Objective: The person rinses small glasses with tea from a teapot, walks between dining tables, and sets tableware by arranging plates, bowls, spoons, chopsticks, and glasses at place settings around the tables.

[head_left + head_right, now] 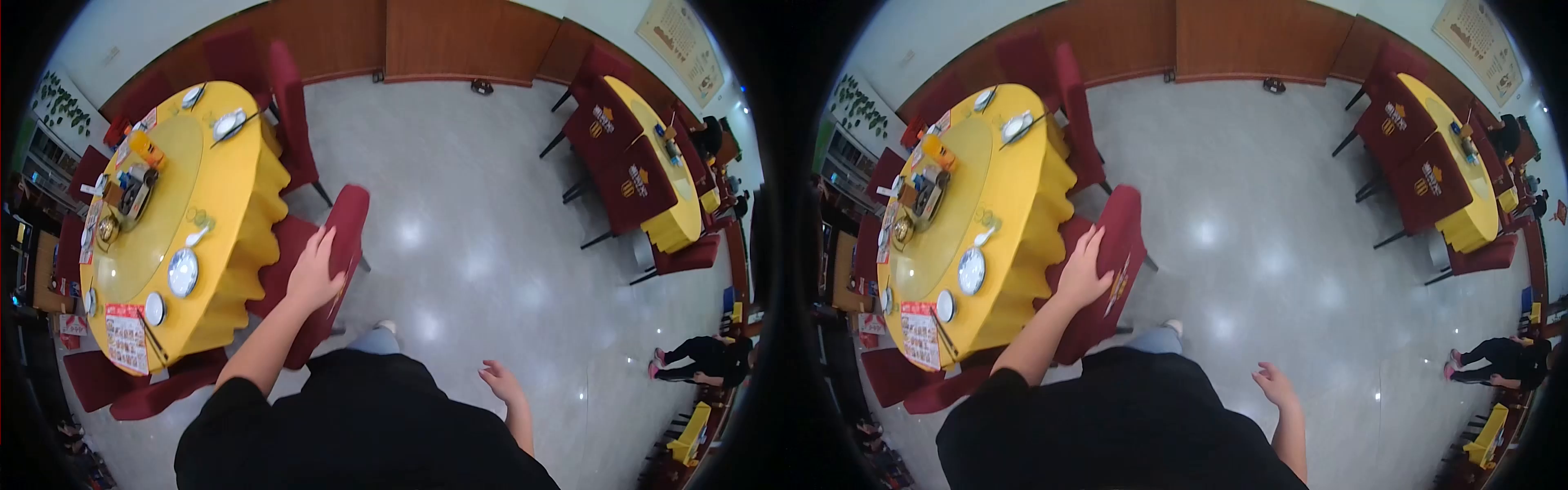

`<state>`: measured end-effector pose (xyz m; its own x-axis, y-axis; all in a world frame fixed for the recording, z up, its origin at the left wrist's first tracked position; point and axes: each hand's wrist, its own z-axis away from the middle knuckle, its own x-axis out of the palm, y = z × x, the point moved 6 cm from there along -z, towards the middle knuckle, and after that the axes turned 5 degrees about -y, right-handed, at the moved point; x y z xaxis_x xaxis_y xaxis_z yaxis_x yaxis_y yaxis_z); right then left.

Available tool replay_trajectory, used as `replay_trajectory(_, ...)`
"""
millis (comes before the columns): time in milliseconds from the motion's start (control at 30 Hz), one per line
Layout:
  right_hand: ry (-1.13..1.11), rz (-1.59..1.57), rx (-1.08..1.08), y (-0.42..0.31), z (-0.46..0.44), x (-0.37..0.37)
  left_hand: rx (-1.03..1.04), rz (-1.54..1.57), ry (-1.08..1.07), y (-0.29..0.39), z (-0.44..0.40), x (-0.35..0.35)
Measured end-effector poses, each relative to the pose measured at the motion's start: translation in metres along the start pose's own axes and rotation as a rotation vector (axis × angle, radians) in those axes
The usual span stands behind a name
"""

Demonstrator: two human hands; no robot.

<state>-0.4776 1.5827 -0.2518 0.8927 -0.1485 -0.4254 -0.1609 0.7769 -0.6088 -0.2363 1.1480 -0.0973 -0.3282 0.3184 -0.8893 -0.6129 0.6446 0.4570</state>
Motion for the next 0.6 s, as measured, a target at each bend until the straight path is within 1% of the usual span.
replay_trajectory(67,0.040,0.212,-0.094,-0.055,-0.057,-0.030,-0.078,-0.003,-0.023,-0.006,-0.008,0.004)
replay_trajectory(100,0.050,0.143,-0.189,-0.095,-0.084,-0.041,-0.179,-0.001,-0.063,-0.009,-0.019,0.003)
replay_trajectory(133,0.058,0.072,-0.285,-0.137,-0.111,-0.049,-0.211,-0.034,-0.097,-0.010,-0.036,0.001)
replay_trajectory(200,-0.064,-0.229,-0.486,-0.202,-0.168,-0.059,-0.273,-0.099,-0.169,-0.017,-0.076,-0.007)
replay_trajectory(233,-0.151,-0.268,-0.442,-0.210,-0.191,-0.067,-0.264,-0.147,-0.188,-0.017,-0.095,-0.014)
replay_trajectory(300,-0.328,-0.343,-0.346,-0.222,-0.237,-0.082,-0.311,-0.232,-0.481,-0.022,-0.133,-0.014)
replay_trajectory(333,-0.296,-0.251,-0.284,-0.213,-0.263,-0.097,-0.332,-0.270,-0.630,-0.024,-0.147,-0.014)
replay_trajectory(367,-0.263,-0.159,-0.223,-0.184,-0.292,-0.116,-0.324,-0.296,-0.658,-0.027,-0.163,-0.015)
replay_trajectory(400,-0.228,-0.066,-0.163,-0.146,-0.324,-0.139,-0.322,-0.306,-0.719,-0.027,-0.174,-0.013)
replay_trajectory(433,-0.153,0.172,-0.088,-0.091,-0.362,-0.166,-0.330,-0.323,-0.775,-0.030,-0.184,-0.014)
replay_trajectory(467,-0.038,0.248,-0.031,-0.033,-0.386,-0.194,-0.336,-0.337,-0.833,-0.033,-0.194,-0.014)
replay_trajectory(500,0.152,0.325,0.052,-0.032,-0.352,-0.225,-0.353,-0.335,-0.881,-0.035,-0.200,-0.013)
replay_trajectory(533,0.180,0.344,0.142,-0.013,-0.350,-0.247,-0.392,-0.285,-0.938,-0.032,-0.208,-0.015)
replay_trajectory(600,0.132,0.302,0.313,0.025,-0.359,-0.284,-0.375,-0.147,-0.875,-0.032,-0.232,-0.023)
